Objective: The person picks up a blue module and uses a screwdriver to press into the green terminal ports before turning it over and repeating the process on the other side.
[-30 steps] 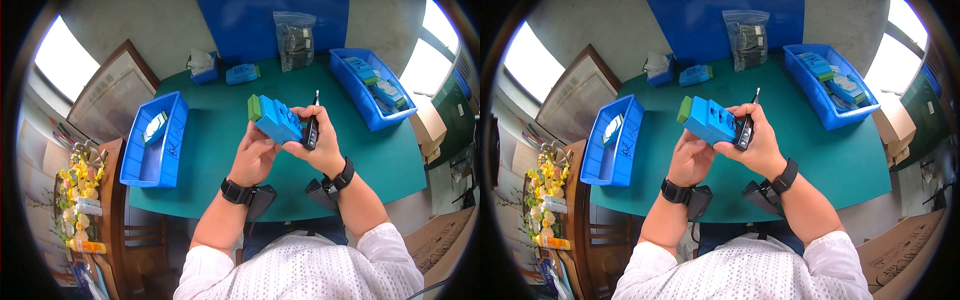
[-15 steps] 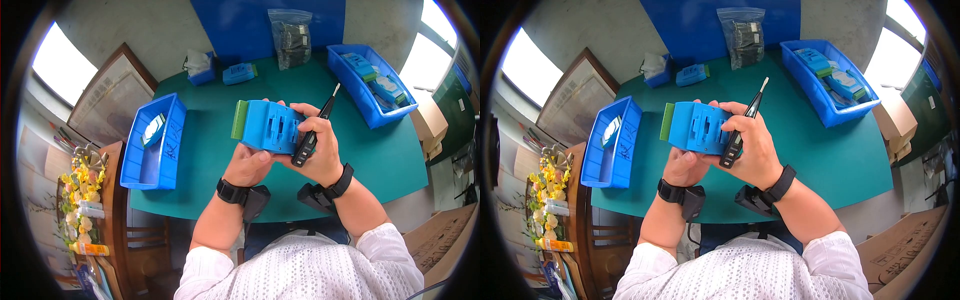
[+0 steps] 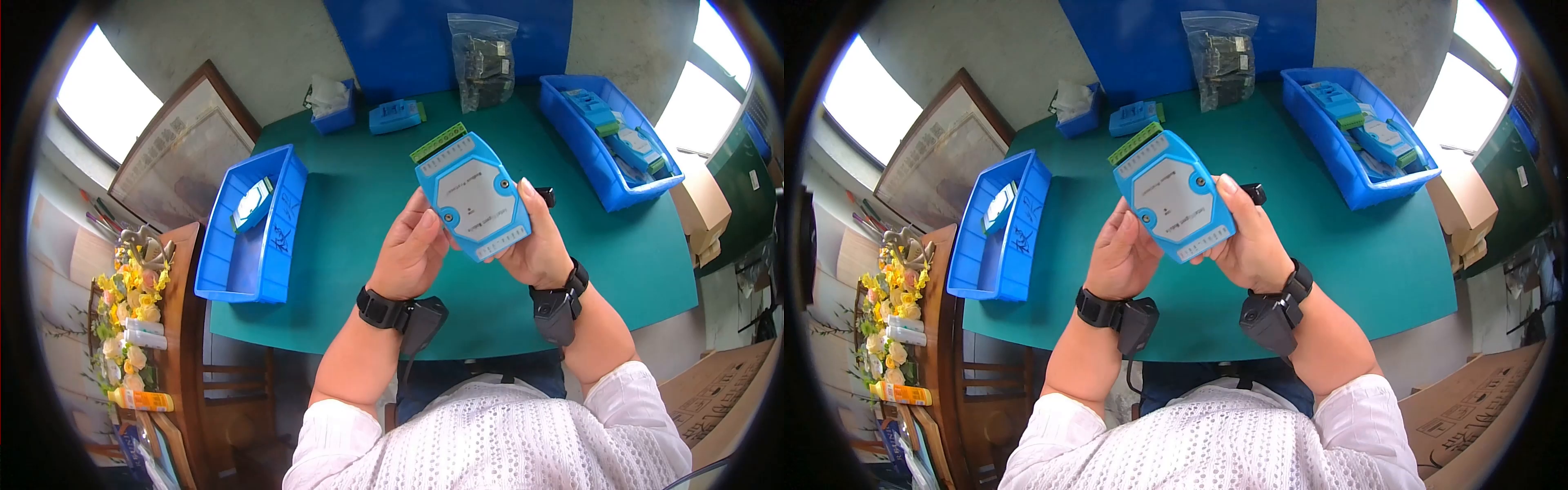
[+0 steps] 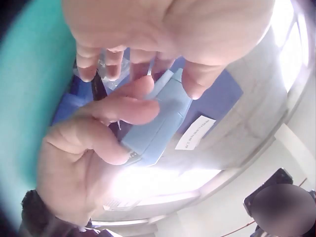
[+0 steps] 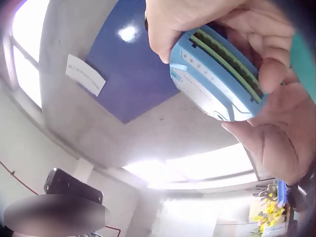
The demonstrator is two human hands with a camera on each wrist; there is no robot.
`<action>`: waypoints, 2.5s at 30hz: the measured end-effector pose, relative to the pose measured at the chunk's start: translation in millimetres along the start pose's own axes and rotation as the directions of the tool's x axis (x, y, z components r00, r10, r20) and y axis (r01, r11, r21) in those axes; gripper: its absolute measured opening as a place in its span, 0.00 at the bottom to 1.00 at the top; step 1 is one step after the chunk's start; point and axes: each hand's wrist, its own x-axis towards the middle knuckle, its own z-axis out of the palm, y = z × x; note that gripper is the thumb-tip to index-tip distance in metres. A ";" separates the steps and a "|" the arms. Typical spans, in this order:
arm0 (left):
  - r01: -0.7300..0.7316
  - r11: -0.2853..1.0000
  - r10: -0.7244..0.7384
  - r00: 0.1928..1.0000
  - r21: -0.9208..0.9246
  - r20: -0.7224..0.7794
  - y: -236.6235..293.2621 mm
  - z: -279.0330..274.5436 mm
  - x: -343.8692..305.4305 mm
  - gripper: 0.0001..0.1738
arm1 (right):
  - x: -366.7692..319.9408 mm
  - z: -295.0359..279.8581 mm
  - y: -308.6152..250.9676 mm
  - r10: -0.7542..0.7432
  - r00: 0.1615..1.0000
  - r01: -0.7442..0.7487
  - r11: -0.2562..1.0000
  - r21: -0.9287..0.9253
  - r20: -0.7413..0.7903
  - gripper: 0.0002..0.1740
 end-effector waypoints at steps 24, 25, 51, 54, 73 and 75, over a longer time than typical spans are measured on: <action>0.018 1.000 -0.022 0.991 -0.025 -0.135 2.5 1.4 1.2 0.22 | 8.0 -6.7 1.5 0.203 0.977 -0.204 0.979 0.012 0.061 0.34; 0.009 0.999 -0.014 0.990 -0.033 -0.143 2.6 3.2 1.5 0.21 | 8.1 -7.8 1.3 0.198 0.978 -0.200 0.980 0.023 0.064 0.32; -0.062 0.998 0.059 0.994 -0.031 -0.094 5.0 -6.7 1.8 0.21 | 3.4 -6.0 -2.8 0.107 0.994 -0.106 0.985 -0.135 -0.005 0.18; -0.056 0.998 0.054 0.996 -0.030 -0.070 5.6 -7.1 2.3 0.22 | 3.5 -8.2 -1.9 0.102 0.995 -0.100 0.982 -0.159 0.000 0.17; 0.131 0.989 -0.141 0.974 -0.071 -0.179 1.5 -12.1 4.8 0.33 | 1.6 -6.8 -0.9 0.100 0.995 -0.103 0.947 -0.305 -0.027 0.17; 0.136 0.988 -0.147 0.975 -0.077 -0.166 2.3 -12.0 5.1 0.34 | 2.1 -7.8 0.1 0.108 0.994 -0.110 0.942 -0.316 -0.023 0.17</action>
